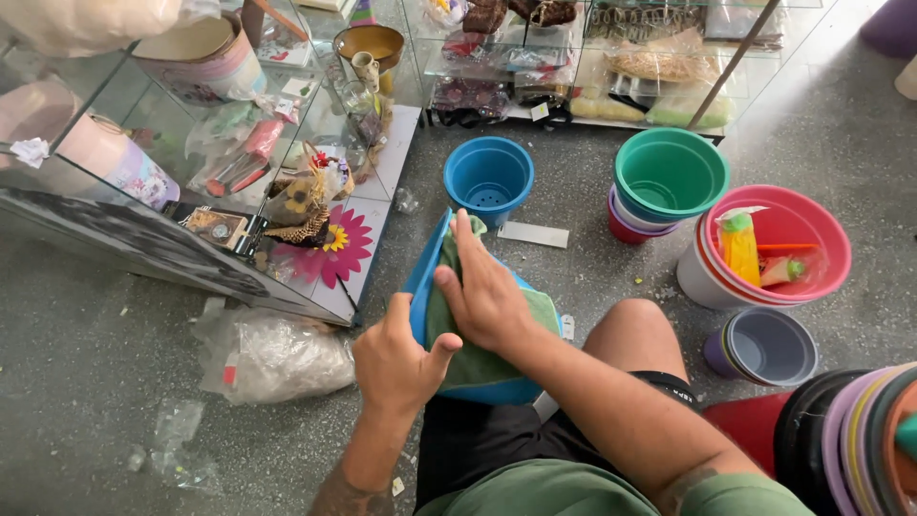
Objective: The person sits on the floor and wipes the inside and outside of a blue plastic bucket using a green cloth. They rotate the bucket and scrub multiple areas, then lift it to show the interior before placing it down.
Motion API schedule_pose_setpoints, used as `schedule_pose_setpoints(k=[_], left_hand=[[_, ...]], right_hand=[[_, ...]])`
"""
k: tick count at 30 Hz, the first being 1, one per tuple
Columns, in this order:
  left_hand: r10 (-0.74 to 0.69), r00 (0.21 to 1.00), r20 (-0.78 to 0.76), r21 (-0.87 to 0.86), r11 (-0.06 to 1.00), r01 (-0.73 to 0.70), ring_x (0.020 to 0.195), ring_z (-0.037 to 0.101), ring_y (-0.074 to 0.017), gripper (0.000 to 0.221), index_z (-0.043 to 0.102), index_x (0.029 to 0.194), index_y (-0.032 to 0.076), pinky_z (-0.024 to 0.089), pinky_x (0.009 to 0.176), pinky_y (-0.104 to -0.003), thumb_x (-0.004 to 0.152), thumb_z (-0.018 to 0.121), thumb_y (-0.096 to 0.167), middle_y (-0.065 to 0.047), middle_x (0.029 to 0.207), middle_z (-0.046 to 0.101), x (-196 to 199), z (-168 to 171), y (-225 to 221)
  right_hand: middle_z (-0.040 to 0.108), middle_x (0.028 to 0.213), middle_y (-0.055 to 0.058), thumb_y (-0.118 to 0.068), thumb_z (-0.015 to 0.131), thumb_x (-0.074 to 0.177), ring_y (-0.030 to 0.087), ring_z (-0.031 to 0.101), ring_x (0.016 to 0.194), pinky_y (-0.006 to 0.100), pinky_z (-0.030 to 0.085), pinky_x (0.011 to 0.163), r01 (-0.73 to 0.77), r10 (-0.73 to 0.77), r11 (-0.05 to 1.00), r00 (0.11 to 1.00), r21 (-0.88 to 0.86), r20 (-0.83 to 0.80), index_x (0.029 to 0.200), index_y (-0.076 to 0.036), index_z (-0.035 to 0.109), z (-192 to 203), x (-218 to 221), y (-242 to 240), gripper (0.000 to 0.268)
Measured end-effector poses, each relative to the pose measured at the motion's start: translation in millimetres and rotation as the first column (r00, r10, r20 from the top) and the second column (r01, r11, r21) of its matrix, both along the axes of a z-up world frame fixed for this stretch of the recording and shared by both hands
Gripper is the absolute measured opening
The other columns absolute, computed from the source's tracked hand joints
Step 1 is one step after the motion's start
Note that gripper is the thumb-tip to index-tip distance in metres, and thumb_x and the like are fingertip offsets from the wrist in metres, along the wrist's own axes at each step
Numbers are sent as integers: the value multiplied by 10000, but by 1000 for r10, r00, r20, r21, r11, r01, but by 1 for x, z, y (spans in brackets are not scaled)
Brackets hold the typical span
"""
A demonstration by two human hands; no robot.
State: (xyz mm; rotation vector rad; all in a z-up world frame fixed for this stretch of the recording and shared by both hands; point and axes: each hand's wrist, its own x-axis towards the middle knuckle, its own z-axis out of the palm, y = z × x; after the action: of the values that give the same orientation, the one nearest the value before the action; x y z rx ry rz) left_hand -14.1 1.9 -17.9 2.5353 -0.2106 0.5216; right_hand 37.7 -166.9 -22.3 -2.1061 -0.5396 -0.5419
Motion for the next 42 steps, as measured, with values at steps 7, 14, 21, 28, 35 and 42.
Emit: schedule_pose_setpoints(k=[7,14,21,28,35,42], left_hand=[[26,995,101,78,996,-34,486,588,-437,1014,631,1009,76,357,410,-526,693,246,959,-124,554,602,-17,4,-13],[-30,940,340,62,998,9,357,446,-207,621,629,816,121,242,359,-373,891,501,724,3,464,453,-12,6,-14],[-178,969,173,-362,903,231,321,534,-233,510,567,582,196,418,373,-256,716,875,580,-4,359,450,6,-16,-10],[-41,999,-2,-255,966,39,462,639,-304,511,589,617,192,499,486,-347,920,696,589,-60,415,525,2,14,-5],[-38,931,-363,-236,970,-53,793,710,-508,483,593,1232,108,519,730,-629,1035,404,507,-259,664,692,-1,33,-5],[-97,954,-282,-325,946,0,536,661,-422,435,638,1139,86,504,531,-505,1066,423,458,-229,530,610,5,16,9]], right_hand=[[547,1522,158,-567,260,1028,344,459,1452,429,342,1157,84,-22,991,864,100,-503,1591,-83,351,9,58,-31,748],[541,1547,129,-645,288,962,265,466,1472,394,314,1208,219,33,937,718,270,-695,1484,-105,555,-7,59,-53,797],[514,1507,299,-452,366,1087,466,450,1418,568,343,1195,192,-113,972,886,134,-450,1590,-86,400,59,11,-54,624],[404,1566,341,-477,454,1060,490,396,1456,535,283,1229,-2,-17,993,987,-118,-161,1580,26,356,11,-19,-10,730],[443,1587,238,-416,475,1071,436,431,1457,518,337,1195,12,1,976,998,-218,61,1565,-23,435,4,-42,1,633],[630,1421,167,-467,485,1052,372,557,1356,494,350,1204,189,-214,977,901,-103,-377,1494,-119,549,-42,-32,-77,566]])
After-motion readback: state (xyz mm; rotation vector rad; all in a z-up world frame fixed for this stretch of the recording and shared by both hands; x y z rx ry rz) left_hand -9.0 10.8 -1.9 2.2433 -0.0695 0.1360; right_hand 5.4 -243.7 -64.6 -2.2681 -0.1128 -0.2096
